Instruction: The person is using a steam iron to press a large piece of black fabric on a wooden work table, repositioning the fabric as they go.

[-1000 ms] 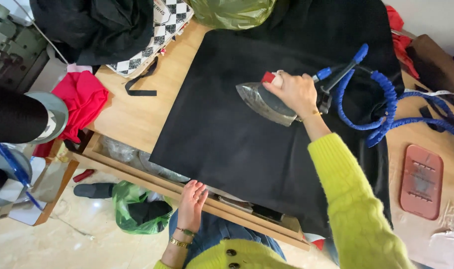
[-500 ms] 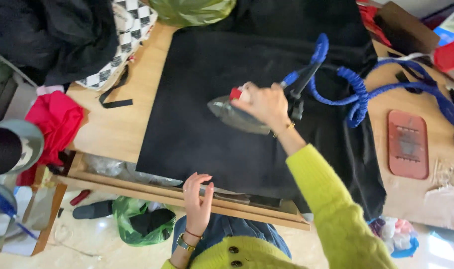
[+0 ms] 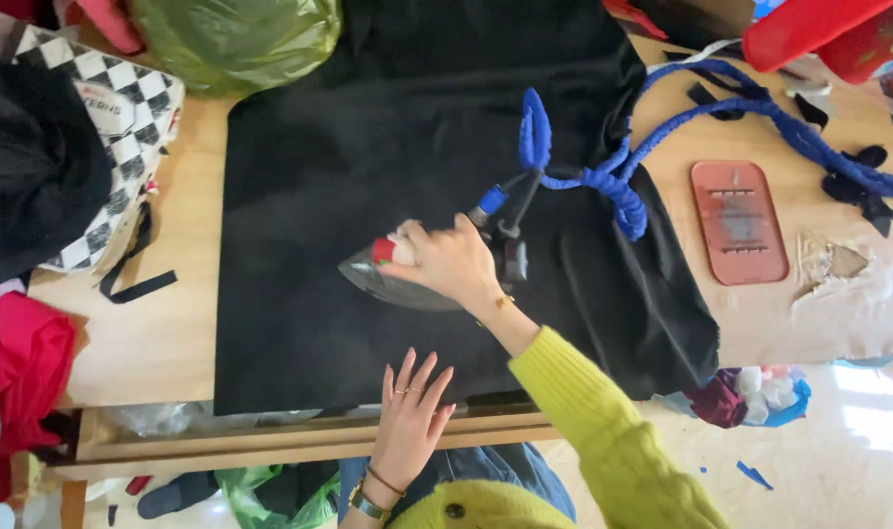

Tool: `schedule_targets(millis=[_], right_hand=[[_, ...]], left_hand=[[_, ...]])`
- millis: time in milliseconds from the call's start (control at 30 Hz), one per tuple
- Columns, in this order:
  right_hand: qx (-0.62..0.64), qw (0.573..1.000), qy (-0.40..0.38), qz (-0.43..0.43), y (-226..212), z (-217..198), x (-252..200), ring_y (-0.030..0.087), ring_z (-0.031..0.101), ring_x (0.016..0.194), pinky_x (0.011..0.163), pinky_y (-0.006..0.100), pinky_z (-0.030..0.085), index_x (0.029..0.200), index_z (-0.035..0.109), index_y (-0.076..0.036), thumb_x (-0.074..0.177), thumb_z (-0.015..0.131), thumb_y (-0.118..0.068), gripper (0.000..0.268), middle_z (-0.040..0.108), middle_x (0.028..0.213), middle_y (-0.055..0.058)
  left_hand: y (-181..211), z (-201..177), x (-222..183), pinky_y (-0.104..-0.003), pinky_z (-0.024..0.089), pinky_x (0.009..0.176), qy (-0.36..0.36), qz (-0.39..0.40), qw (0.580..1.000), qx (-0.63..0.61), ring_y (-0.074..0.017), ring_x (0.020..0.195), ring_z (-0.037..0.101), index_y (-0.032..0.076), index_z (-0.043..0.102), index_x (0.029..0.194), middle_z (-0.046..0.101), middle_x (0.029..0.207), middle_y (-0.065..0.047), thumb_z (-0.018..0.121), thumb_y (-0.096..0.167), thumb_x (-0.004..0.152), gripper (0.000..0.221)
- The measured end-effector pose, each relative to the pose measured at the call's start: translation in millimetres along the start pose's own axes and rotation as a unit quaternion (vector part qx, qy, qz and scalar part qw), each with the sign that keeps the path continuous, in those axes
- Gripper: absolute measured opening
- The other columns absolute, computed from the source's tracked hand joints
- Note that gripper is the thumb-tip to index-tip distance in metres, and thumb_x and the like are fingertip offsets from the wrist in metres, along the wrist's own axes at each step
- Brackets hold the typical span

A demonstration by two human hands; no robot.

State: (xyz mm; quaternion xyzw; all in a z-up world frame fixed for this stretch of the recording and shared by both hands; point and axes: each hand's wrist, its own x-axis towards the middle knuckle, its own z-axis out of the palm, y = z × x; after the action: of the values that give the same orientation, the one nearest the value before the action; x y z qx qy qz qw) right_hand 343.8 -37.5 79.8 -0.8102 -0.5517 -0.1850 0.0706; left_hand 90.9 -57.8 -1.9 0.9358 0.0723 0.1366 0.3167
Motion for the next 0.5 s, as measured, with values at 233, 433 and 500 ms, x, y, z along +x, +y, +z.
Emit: schedule_targets(millis=[233, 433, 500], right_hand=[[-0.001, 1.000, 0.007, 0.016, 33, 32, 53, 0.021, 0.070, 0.054, 0.074, 0.038, 0.049, 0.106, 0.073, -0.016, 0.093, 0.052, -0.078, 0.067, 0.069, 0.059, -0.001], [0.011, 1.000, 0.009, 0.012, 42, 43, 63, 0.022, 0.067, 0.052, 0.074, 0.038, 0.045, 0.107, 0.072, -0.020, 0.091, 0.054, -0.079, 0.064, 0.068, 0.056, 0.000], [-0.001, 1.000, 0.018, -0.008, 42, 45, 65, 0.021, 0.067, 0.050, 0.072, 0.039, 0.046, 0.106, 0.071, -0.022, 0.092, 0.053, -0.081, 0.063, 0.067, 0.055, -0.001]], left_hand=[[3, 30, 1, -0.070, 0.020, 0.115, -0.071, -0.013, 0.987, 0.146, -0.0405, 0.154, 0.020, 0.024, 0.044, 0.154, 0.026, 0.168, -0.012, 0.070, 0.045, 0.092, 0.070], [13, 43, 1, -0.071, 0.022, 0.114, -0.045, -0.038, 0.986, 0.156, -0.0399, 0.153, 0.023, 0.022, 0.049, 0.151, 0.024, 0.169, -0.012, 0.073, 0.043, 0.089, 0.069], [16, 45, -1, -0.071, 0.023, 0.114, -0.030, -0.058, 0.985, 0.160, -0.0394, 0.152, 0.024, 0.023, 0.050, 0.151, 0.026, 0.168, -0.012, 0.073, 0.043, 0.090, 0.069]])
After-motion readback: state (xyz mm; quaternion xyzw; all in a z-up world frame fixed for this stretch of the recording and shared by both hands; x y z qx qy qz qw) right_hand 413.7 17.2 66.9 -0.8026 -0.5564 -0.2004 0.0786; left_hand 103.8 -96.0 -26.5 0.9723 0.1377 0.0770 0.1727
